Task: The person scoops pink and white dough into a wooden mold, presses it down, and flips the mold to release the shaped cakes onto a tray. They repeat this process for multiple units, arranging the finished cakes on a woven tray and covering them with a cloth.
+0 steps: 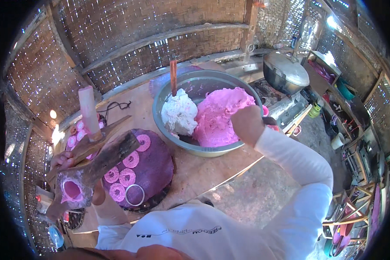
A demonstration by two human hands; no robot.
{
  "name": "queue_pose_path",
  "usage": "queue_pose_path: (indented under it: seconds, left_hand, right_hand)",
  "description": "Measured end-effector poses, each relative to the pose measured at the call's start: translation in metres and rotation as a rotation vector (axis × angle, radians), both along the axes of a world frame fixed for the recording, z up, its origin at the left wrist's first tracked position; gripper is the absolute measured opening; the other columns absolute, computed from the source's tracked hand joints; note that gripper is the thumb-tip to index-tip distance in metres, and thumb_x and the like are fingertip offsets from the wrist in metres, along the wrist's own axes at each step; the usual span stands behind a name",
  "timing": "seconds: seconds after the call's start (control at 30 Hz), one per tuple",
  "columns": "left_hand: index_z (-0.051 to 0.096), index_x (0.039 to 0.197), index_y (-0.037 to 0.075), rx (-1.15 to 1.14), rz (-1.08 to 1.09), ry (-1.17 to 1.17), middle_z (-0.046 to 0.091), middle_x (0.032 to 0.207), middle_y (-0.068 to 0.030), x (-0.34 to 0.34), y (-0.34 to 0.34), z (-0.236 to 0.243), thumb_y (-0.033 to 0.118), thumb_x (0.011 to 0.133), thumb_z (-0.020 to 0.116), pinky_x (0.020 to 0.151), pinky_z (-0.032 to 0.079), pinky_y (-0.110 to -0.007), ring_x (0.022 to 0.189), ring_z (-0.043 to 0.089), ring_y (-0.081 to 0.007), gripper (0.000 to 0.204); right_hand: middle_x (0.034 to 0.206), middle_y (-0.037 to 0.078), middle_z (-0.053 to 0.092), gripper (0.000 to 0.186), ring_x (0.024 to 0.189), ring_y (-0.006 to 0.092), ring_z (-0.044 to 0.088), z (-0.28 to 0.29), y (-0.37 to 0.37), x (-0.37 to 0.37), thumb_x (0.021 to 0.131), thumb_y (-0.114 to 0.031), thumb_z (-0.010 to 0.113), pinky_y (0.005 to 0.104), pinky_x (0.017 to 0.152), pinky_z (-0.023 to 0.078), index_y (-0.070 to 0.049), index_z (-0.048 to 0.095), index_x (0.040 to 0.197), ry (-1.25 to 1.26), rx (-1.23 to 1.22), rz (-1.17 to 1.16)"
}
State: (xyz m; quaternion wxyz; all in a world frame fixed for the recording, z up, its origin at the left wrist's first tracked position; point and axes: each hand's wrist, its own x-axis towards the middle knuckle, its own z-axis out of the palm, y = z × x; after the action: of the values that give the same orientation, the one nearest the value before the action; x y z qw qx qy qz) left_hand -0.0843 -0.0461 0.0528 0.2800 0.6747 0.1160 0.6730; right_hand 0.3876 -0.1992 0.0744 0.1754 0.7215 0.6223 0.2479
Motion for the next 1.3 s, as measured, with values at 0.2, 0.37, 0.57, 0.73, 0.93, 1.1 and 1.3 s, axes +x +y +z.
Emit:
queue_pose_path:
  seconds: [0.2, 0.37, 0.57, 0.73, 0.93, 1.1, 1.3]
  left_hand:
    - [0.067, 0.095, 0.007, 0.164, 0.245, 0.100, 0.045, 0.103, -0.0015, 0.021, -0.031, 0.011, -0.005, 0.066, 0.067, 0.090, 0.040, -0.032, 0.102, 0.046, -0.0195, 0.031]
    - [0.064, 0.096, 0.000, 0.118, 0.409, 0.168, 0.044, 0.103, -0.0030, 0.034, -0.031, 0.000, 0.006, 0.067, 0.068, 0.090, 0.039, -0.033, 0.102, 0.045, -0.0210, 0.030]
    - [0.054, 0.097, 0.000, -0.050, 0.455, 0.264, 0.046, 0.093, -0.0051, 0.014, -0.046, -0.018, 0.000, 0.071, 0.065, 0.082, 0.045, -0.030, 0.095, 0.050, -0.0198, 0.028]
    - [0.052, 0.092, 0.001, -0.344, 0.561, 0.197, 0.049, 0.087, -0.0066, -0.007, -0.061, -0.047, -0.012, 0.067, 0.064, 0.071, 0.047, -0.024, 0.085, 0.053, -0.0185, 0.031]
    - [0.051, 0.088, 0.006, -0.267, 0.666, 0.196, 0.050, 0.081, -0.0055, 0.021, -0.076, -0.043, -0.011, 0.068, 0.066, 0.073, 0.046, -0.027, 0.083, 0.053, -0.0167, 0.030]
    - [0.049, 0.086, 0.008, -0.298, 0.530, 0.145, 0.051, 0.084, -0.0057, 0.019, -0.084, -0.027, -0.010, 0.068, 0.068, 0.075, 0.045, -0.026, 0.083, 0.053, -0.0156, 0.033]
    - [0.050, 0.091, 0.007, -0.301, 0.543, 0.166, 0.051, 0.087, -0.0059, 0.014, -0.082, -0.034, -0.002, 0.065, 0.073, 0.081, 0.044, -0.027, 0.085, 0.053, -0.0161, 0.036]
  right_hand:
    - [0.063, 0.001, 0.059, 0.015, 0.062, 0.0166, 0.062, 0.103, -0.022, -0.020, 0.076, -0.016, 0.055, 0.0318, 0.063, 0.044, -0.016, 0.067, 0.086, -0.171, 0.055, 0.076]
    - [0.073, 0.001, 0.060, 0.033, 0.065, 0.0160, 0.060, 0.038, 0.033, 0.019, 0.080, -0.018, 0.052, 0.0344, 0.071, 0.041, -0.026, 0.062, 0.111, -0.043, -0.171, 0.440]
    - [0.071, 0.001, 0.060, 0.021, 0.065, 0.0174, 0.057, -0.022, 0.098, 0.015, 0.083, -0.020, 0.050, 0.0356, 0.077, 0.038, -0.018, 0.064, 0.098, -0.112, -0.410, 0.691]
    - [0.063, 0.000, 0.060, 0.015, 0.062, 0.0192, 0.057, -0.063, 0.118, 0.014, 0.079, -0.020, 0.053, 0.0363, 0.074, 0.038, -0.016, 0.066, 0.075, -0.196, -0.312, 0.833]
    - [0.063, 0.001, 0.063, 0.014, 0.064, 0.0187, 0.060, -0.057, 0.128, 0.009, 0.074, -0.019, 0.055, 0.0353, 0.070, 0.038, -0.017, 0.066, 0.065, -0.002, -0.483, 0.861]
    - [0.060, 0.005, 0.061, 0.012, 0.060, 0.0223, 0.061, -0.051, 0.116, 0.005, 0.073, -0.016, 0.055, 0.0374, 0.068, 0.040, -0.016, 0.064, 0.065, 0.016, -0.544, 0.786]
    - [0.065, 0.012, 0.064, 0.011, 0.068, 0.0288, 0.065, -0.038, 0.088, -0.002, 0.067, -0.013, 0.058, 0.0412, 0.060, 0.049, -0.008, 0.067, 0.072, 0.208, -0.649, 0.559]
